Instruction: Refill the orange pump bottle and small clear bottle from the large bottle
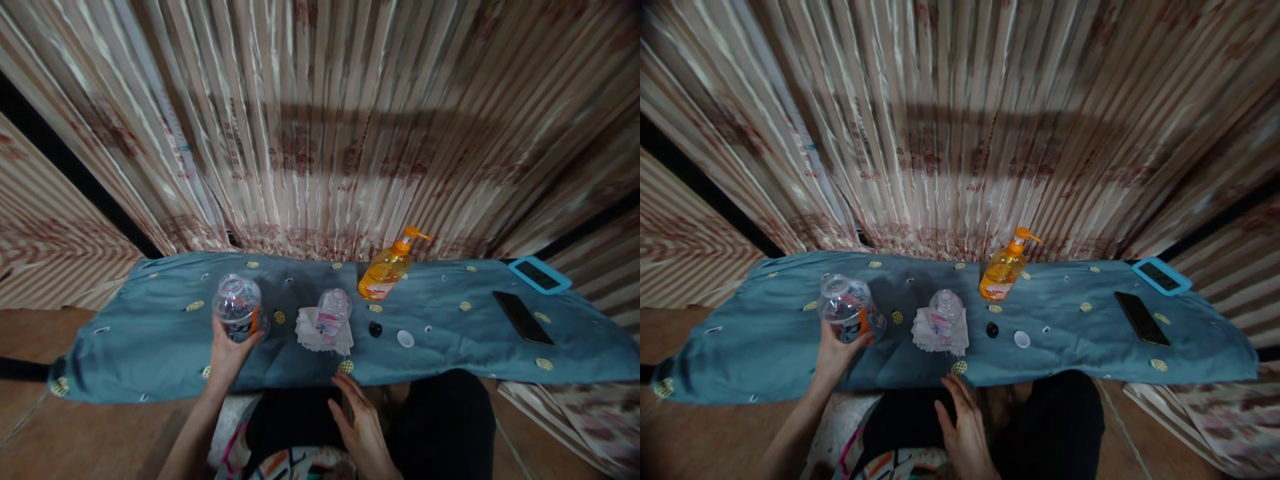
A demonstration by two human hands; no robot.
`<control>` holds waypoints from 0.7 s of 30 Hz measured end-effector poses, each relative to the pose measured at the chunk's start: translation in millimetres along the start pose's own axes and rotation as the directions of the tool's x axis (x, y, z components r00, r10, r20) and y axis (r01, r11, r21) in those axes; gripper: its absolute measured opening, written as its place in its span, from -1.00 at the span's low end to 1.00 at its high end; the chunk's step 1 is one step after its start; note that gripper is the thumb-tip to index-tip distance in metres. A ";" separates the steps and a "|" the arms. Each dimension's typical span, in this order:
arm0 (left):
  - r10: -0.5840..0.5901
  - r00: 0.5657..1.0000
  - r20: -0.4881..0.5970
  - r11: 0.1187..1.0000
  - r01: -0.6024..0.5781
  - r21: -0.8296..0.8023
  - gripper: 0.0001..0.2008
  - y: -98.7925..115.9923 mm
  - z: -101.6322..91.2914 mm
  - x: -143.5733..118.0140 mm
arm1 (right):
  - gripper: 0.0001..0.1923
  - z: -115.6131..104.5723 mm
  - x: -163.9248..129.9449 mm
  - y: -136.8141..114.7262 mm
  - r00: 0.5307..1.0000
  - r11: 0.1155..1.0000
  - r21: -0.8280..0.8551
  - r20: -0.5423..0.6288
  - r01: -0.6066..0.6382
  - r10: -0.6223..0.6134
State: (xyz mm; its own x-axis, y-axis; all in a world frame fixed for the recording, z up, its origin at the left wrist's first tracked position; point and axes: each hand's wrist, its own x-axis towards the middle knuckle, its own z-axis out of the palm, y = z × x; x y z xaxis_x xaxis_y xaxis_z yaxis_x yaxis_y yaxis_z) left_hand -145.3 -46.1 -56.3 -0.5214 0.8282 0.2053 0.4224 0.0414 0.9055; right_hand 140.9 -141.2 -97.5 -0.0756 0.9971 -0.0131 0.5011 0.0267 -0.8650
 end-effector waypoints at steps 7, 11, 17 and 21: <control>-0.112 0.986 -0.121 0.988 0.124 0.095 -0.27 14.2 14.2 3.5 | -0.60 7.1 -7.8 -11.0 0.989 0.994 0.098 0.146 -0.036 0.022; -0.104 0.993 -0.062 0.994 0.105 0.019 -0.29 22.6 7.8 -9.3 | -0.62 13.4 -10.8 -18.6 0.978 0.979 0.184 0.204 -0.090 0.052; -0.095 0.983 0.155 0.987 0.113 -0.111 -0.43 50.0 0.1 -54.4 | -0.53 21.8 -11.0 -12.0 0.958 0.855 0.457 0.249 -0.245 0.142; -0.099 0.920 0.379 0.964 0.183 -0.192 -0.45 77.0 5.0 -95.0 | -0.35 21.5 -9.9 -4.0 0.932 0.578 0.734 0.327 -0.356 0.158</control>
State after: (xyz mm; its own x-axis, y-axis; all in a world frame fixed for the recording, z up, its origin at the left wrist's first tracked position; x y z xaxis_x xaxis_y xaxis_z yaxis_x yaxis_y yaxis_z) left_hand -59.6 -118.8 -7.9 -0.2400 0.9699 -0.0416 0.1695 0.0840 0.9819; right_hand 121.1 -152.7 -104.7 -0.2731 0.9095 -0.3134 -0.3164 -0.3926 -0.8636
